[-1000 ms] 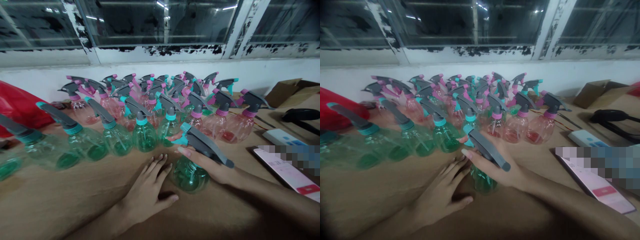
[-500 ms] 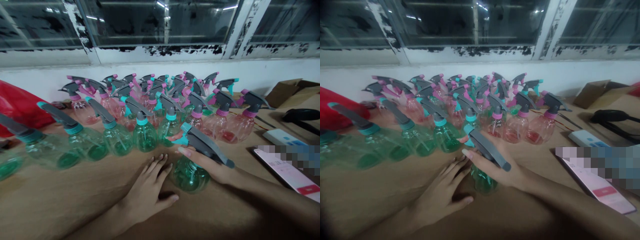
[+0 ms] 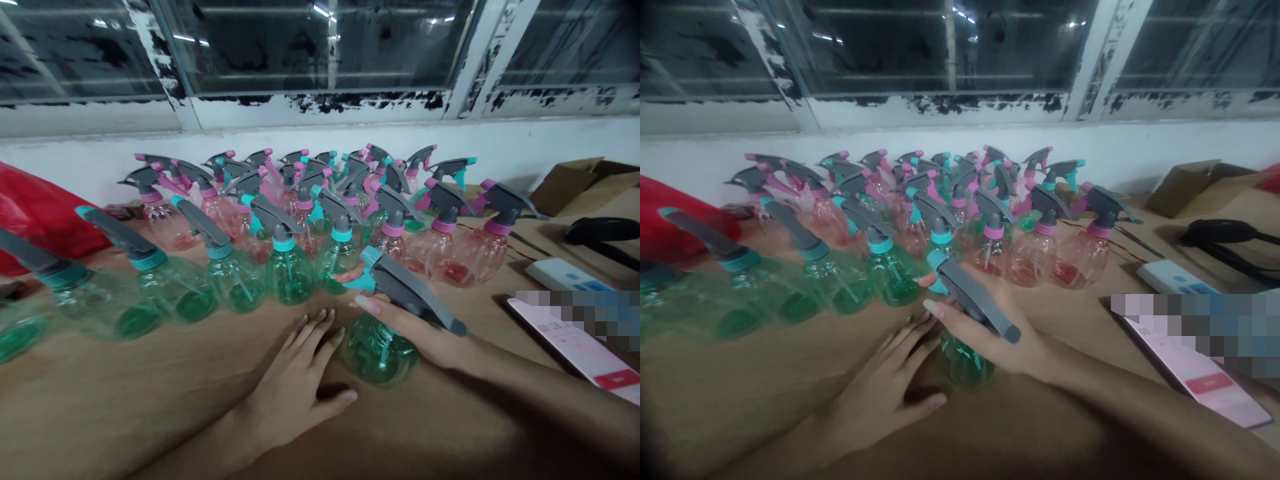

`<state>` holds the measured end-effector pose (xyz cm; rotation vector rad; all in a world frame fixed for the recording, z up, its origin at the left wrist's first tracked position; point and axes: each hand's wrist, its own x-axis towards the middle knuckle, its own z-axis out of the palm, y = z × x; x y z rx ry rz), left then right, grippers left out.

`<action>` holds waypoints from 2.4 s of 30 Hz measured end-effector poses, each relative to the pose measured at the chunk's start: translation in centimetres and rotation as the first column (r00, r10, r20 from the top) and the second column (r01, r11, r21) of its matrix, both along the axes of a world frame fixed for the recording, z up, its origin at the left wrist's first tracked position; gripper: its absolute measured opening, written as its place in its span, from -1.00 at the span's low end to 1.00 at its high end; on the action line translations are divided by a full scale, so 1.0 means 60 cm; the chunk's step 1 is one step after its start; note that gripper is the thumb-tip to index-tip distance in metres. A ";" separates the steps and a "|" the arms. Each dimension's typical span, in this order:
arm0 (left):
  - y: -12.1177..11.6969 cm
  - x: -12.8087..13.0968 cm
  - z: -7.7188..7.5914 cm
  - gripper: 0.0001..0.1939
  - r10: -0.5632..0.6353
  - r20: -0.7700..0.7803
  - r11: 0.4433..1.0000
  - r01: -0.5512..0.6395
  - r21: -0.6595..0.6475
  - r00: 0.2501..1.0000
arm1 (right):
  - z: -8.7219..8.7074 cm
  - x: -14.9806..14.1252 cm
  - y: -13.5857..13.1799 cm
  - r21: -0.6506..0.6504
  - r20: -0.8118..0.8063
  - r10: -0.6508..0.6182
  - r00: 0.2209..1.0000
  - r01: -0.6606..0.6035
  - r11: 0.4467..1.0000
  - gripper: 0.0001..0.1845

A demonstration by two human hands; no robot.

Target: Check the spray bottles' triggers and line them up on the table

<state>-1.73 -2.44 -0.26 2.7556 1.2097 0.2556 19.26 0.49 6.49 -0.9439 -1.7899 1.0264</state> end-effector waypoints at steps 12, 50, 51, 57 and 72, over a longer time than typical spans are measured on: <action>0.002 -0.001 -0.001 -0.28 -0.010 -0.005 1.000 0.010 0.005 1.000 | 0.003 -0.003 -0.003 -0.032 -0.019 0.012 1.000 -0.012 0.999 -0.67; 0.001 0.000 0.001 -0.27 -0.006 -0.010 1.000 0.006 0.001 1.000 | 0.018 0.001 -0.002 0.083 0.078 -0.036 0.996 0.029 0.996 -0.76; 0.001 0.000 0.001 -0.27 -0.005 -0.018 1.000 0.005 -0.001 1.000 | 0.018 0.000 -0.001 0.076 0.060 -0.034 0.998 0.029 0.997 -0.79; 0.001 0.001 0.004 -0.28 -0.010 -0.025 1.000 0.010 -0.002 1.000 | 0.008 -0.002 0.002 0.031 0.012 -0.021 1.000 0.021 0.999 -0.74; 0.001 0.000 0.003 -0.27 -0.014 -0.035 1.000 0.014 0.013 0.999 | -0.002 0.002 0.004 0.001 -0.026 0.016 1.000 -0.016 1.000 -0.71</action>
